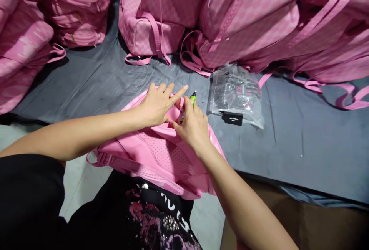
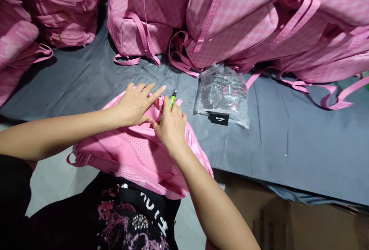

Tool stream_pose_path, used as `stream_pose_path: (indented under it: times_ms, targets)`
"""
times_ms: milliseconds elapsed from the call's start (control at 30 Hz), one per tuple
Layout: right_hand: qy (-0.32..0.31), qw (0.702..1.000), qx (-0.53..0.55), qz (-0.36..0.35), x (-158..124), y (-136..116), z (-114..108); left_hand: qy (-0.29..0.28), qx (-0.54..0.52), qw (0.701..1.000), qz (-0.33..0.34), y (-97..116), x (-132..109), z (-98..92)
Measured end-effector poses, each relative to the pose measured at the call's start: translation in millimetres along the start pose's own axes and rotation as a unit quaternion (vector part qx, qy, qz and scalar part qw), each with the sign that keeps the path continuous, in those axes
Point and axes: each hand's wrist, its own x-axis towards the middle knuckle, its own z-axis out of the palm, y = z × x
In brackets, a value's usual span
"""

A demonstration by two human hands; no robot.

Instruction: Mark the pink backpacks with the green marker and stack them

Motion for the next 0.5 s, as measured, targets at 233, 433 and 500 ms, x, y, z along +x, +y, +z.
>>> stream_pose_path:
  times_ms: [233, 433, 500]
  targets:
    - [0.003, 0.999, 0.003, -0.052, -11.2, -0.6, -22.6, 0.009, 0.020, 1.000, -0.016, 4.9, -2.7, -1.8]
    - [-0.010, 0.979, 0.182, -0.090, -53.5, 8.7, -75.8, -0.009, 0.011, 1.000, -0.016, 4.2, -1.3, -5.8]
    - [-0.068, 0.977, 0.179, -0.092, -49.7, 11.6, -83.0, -0.008, 0.017, 1.000, -0.022, 3.8, -0.4, -5.4]
